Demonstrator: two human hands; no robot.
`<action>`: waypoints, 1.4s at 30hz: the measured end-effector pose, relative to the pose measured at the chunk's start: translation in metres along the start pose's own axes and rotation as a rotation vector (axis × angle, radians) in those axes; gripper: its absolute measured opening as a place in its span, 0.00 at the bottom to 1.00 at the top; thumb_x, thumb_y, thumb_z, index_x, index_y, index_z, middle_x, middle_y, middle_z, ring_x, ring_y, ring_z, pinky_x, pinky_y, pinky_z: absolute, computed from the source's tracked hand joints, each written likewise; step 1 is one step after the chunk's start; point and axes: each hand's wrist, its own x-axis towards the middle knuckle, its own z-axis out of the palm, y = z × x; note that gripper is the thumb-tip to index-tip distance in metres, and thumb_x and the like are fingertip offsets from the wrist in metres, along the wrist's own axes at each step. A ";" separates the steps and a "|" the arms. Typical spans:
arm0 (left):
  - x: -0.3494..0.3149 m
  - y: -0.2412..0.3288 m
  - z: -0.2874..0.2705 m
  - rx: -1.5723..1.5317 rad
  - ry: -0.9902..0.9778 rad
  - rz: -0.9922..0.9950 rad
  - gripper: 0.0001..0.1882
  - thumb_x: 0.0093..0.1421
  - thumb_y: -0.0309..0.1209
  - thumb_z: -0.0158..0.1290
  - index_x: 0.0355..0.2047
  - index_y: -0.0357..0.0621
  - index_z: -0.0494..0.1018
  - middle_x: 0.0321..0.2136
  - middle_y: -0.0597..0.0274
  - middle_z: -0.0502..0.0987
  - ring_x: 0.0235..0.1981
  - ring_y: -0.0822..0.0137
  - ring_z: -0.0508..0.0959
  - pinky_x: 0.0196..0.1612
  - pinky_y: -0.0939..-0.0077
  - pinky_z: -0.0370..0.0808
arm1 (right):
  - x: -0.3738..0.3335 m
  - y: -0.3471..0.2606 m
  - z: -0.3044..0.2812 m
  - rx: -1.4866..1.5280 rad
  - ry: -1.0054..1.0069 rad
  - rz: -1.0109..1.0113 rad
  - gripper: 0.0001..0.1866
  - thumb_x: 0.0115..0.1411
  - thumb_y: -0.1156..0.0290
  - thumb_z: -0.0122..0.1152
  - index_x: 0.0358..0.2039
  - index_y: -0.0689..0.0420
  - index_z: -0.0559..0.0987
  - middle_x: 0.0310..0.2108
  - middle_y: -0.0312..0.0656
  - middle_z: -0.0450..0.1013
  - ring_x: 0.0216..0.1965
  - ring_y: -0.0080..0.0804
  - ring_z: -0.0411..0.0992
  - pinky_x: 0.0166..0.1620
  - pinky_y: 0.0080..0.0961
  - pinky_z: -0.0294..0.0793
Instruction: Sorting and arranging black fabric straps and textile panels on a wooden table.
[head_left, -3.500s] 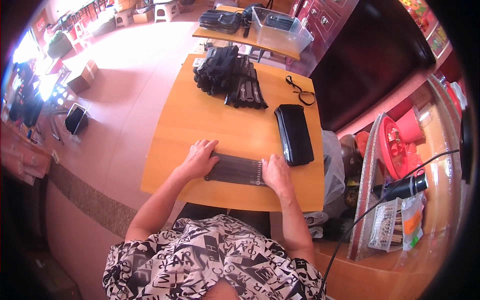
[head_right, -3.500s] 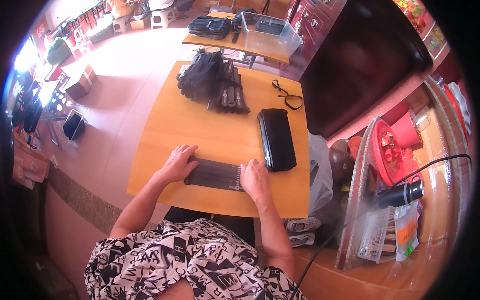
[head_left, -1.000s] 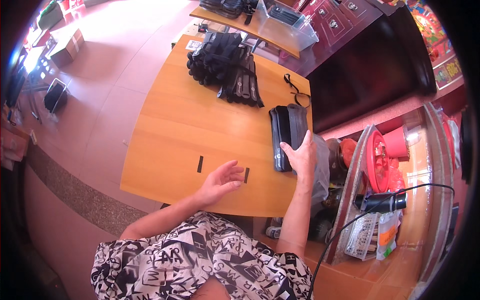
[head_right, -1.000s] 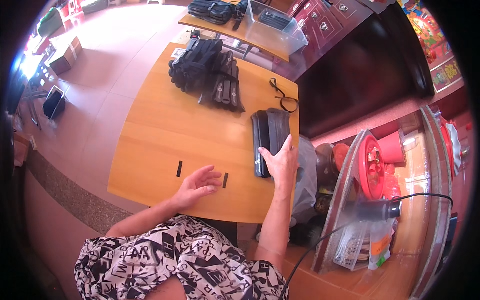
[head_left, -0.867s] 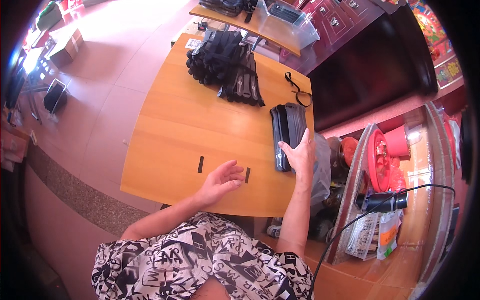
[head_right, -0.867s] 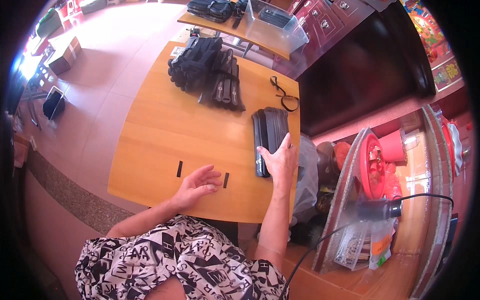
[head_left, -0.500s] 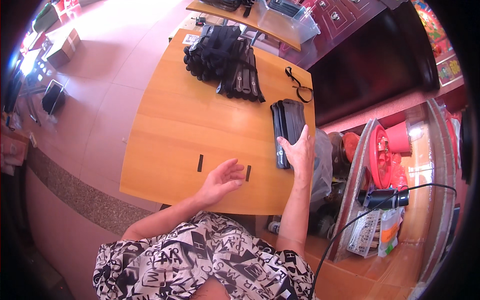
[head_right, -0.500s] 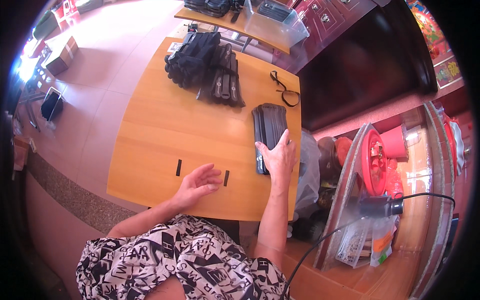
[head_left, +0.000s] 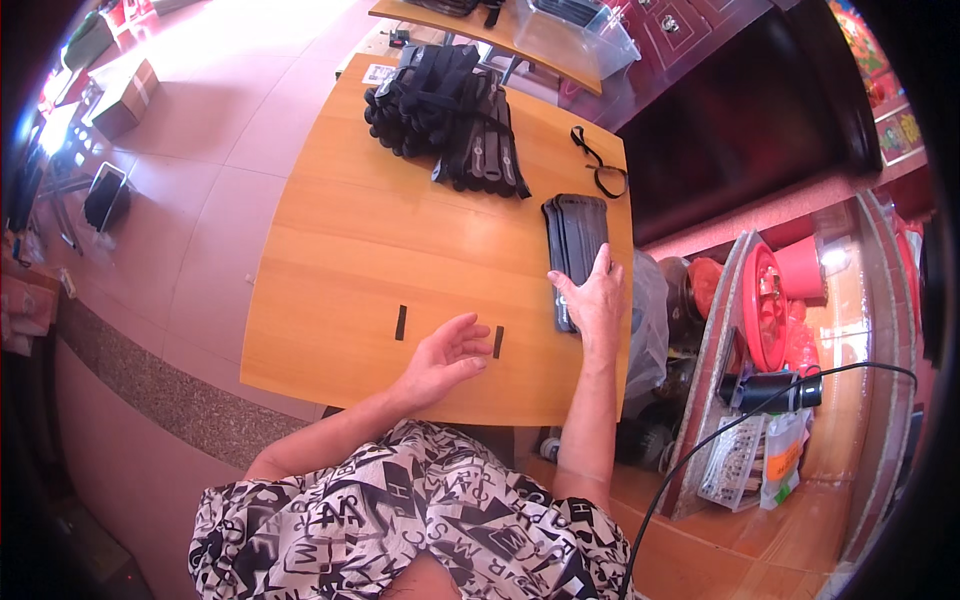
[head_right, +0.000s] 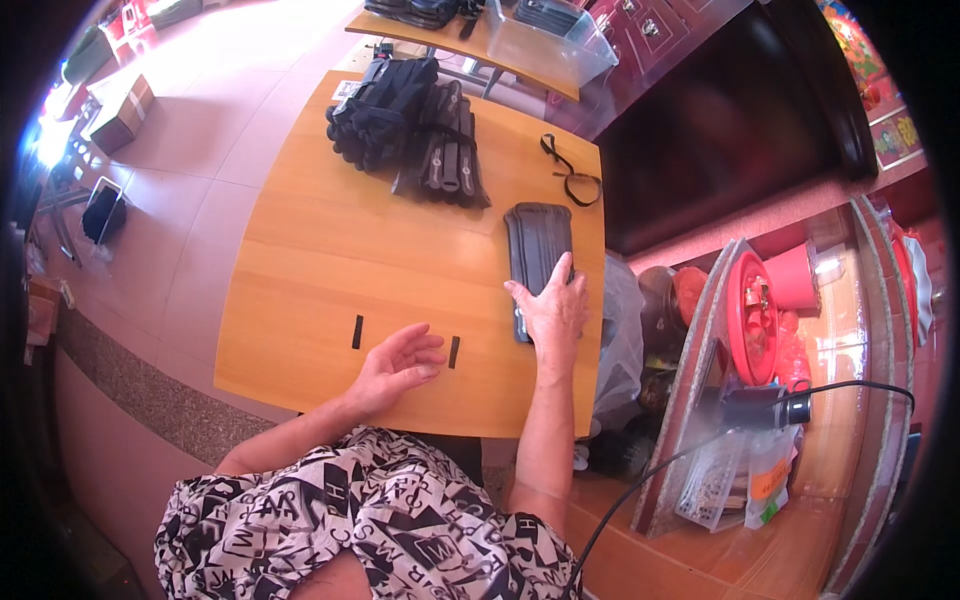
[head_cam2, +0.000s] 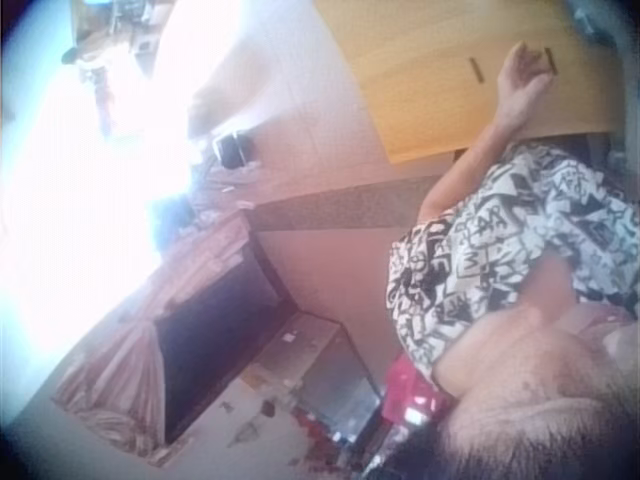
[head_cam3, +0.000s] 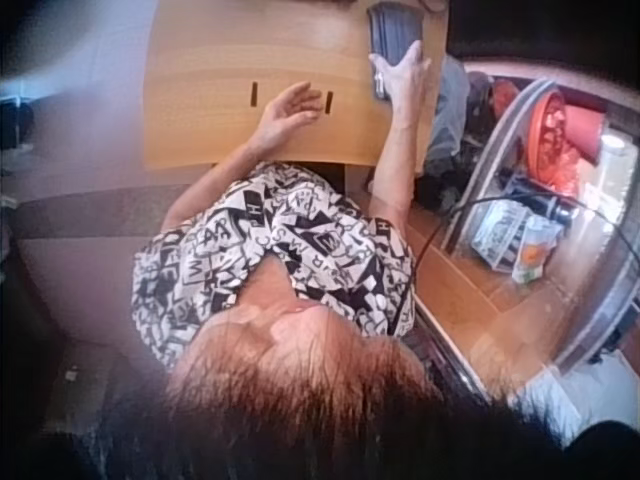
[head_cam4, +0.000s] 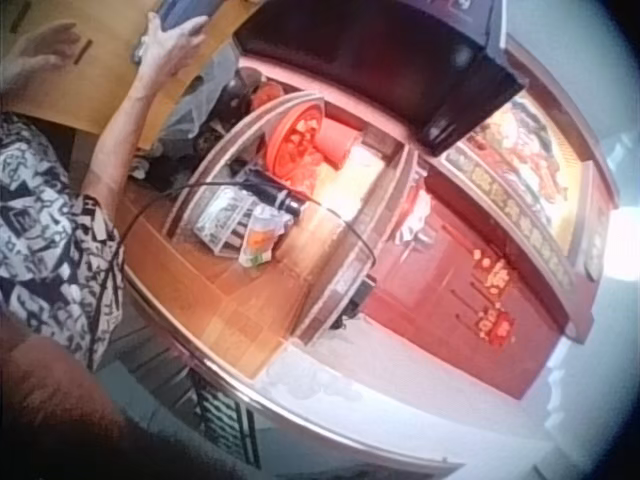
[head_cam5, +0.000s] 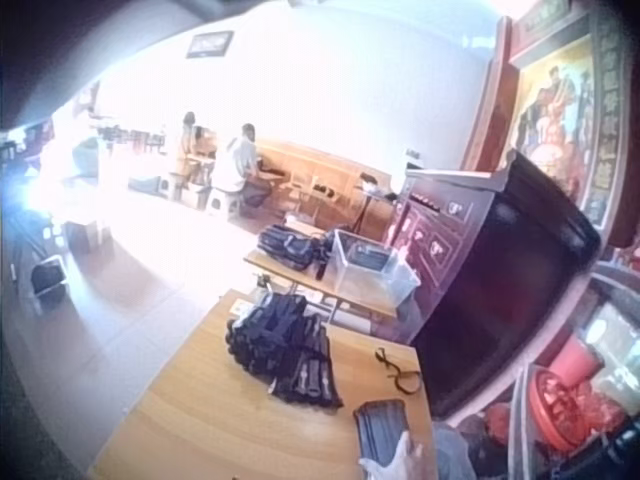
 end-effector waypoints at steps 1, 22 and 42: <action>0.000 0.002 0.001 0.002 0.002 -0.002 0.34 0.60 0.21 0.52 0.65 0.38 0.50 0.58 0.49 0.63 0.55 0.60 0.70 0.54 0.67 0.72 | 0.000 0.001 0.006 -0.004 0.004 -0.009 0.52 0.45 0.45 0.69 0.63 0.59 0.56 0.50 0.57 0.64 0.51 0.53 0.65 0.50 0.48 0.67; -0.023 0.065 0.018 0.479 -0.318 0.412 0.28 0.60 0.25 0.54 0.60 0.37 0.59 0.50 0.48 0.71 0.49 0.57 0.74 0.50 0.64 0.73 | 0.038 0.015 0.003 -0.107 -0.030 0.135 0.58 0.43 0.46 0.70 0.65 0.62 0.50 0.59 0.64 0.55 0.60 0.56 0.58 0.57 0.61 0.59; -0.004 0.201 0.038 1.164 -0.545 1.104 0.13 0.52 0.23 0.55 0.38 0.29 0.72 0.37 0.45 0.75 0.35 0.50 0.78 0.38 0.61 0.76 | 0.087 -0.093 0.039 0.548 -0.024 -0.404 0.24 0.52 0.72 0.62 0.49 0.66 0.70 0.40 0.61 0.72 0.46 0.60 0.70 0.49 0.44 0.69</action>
